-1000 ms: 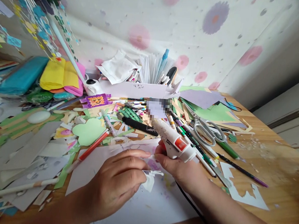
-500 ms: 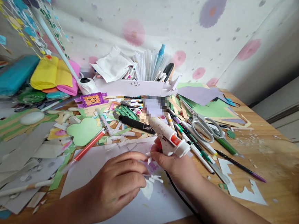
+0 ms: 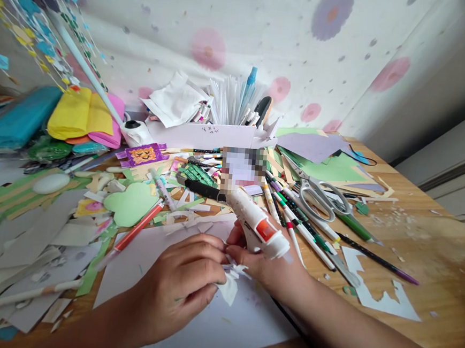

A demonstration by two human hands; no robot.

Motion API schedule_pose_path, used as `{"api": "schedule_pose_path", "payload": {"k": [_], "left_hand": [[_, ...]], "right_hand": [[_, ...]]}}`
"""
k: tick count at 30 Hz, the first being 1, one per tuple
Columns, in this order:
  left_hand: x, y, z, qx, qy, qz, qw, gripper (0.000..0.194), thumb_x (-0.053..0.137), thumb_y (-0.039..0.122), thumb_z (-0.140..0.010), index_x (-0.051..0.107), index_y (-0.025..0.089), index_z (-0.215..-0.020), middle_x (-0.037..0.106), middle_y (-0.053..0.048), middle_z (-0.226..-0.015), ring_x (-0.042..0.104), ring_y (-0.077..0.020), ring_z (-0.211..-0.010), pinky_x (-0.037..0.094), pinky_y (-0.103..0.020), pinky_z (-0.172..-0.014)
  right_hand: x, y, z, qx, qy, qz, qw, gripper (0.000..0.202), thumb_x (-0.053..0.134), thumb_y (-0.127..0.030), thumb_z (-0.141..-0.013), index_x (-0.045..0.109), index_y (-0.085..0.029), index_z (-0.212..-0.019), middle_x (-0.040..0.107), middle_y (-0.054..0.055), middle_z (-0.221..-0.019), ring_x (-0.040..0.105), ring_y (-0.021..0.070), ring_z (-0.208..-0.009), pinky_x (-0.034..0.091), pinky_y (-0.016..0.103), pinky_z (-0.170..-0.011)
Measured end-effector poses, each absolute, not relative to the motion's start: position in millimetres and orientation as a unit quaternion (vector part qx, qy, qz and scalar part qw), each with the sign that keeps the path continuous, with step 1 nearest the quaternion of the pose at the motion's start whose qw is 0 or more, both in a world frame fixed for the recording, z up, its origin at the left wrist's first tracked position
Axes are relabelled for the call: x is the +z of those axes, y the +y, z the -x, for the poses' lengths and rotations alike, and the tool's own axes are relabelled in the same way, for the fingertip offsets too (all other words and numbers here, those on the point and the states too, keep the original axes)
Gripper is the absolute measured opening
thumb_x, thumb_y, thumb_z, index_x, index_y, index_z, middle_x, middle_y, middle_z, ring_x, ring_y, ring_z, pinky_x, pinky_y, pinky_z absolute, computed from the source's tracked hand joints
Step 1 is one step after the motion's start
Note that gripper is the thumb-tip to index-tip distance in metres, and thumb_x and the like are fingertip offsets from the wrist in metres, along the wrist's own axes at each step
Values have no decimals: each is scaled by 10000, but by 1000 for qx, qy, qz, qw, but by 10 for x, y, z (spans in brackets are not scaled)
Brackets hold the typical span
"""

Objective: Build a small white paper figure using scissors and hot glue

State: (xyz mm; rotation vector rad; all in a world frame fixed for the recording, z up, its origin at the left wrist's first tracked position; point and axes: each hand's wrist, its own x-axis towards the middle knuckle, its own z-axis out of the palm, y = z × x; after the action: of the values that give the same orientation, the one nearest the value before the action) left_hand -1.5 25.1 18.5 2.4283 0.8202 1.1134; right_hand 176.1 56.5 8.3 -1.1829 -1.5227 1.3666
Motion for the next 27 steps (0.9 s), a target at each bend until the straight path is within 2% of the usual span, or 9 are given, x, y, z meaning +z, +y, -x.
{"api": "schedule_pose_path", "payload": {"k": [7, 14, 22, 27], "left_hand": [[178, 280, 70, 350, 265, -877, 196, 228, 527, -20, -790, 608, 186, -844, 684, -56, -812, 651, -193, -908, 540, -317, -864], [232, 325, 163, 330, 279, -879, 201, 225, 531, -34, -783, 591, 180, -818, 670, -34, -787, 641, -186, -1024, 510, -291, -931], [185, 308, 103, 366, 290, -853, 234, 284, 513, -56, -745, 593, 199, -839, 666, -31, -796, 660, -178, -916, 534, -308, -873], [172, 287, 157, 404, 361, -807, 234, 306, 513, -29, -751, 591, 239, -876, 656, 0, -845, 656, -131, -840, 523, -207, -738]], "right_hand": [[111, 631, -1795, 635, -504, 431, 396, 225, 668, -197, -609, 521, -191, -780, 568, -31, -693, 511, 117, -616, 408, 252, -572], [174, 673, -1825, 628, -490, 451, 402, 270, 665, -198, -578, 508, -192, -797, 532, -39, -670, 471, 115, -609, 372, 253, -564], [221, 632, -1816, 651, -498, 413, 398, 208, 648, -202, -610, 515, -179, -769, 539, -28, -684, 469, 113, -624, 377, 262, -589], [269, 616, -1860, 653, -495, 403, 408, 196, 649, -157, -601, 509, -186, -735, 536, -39, -658, 458, 105, -599, 363, 245, -550]]}}
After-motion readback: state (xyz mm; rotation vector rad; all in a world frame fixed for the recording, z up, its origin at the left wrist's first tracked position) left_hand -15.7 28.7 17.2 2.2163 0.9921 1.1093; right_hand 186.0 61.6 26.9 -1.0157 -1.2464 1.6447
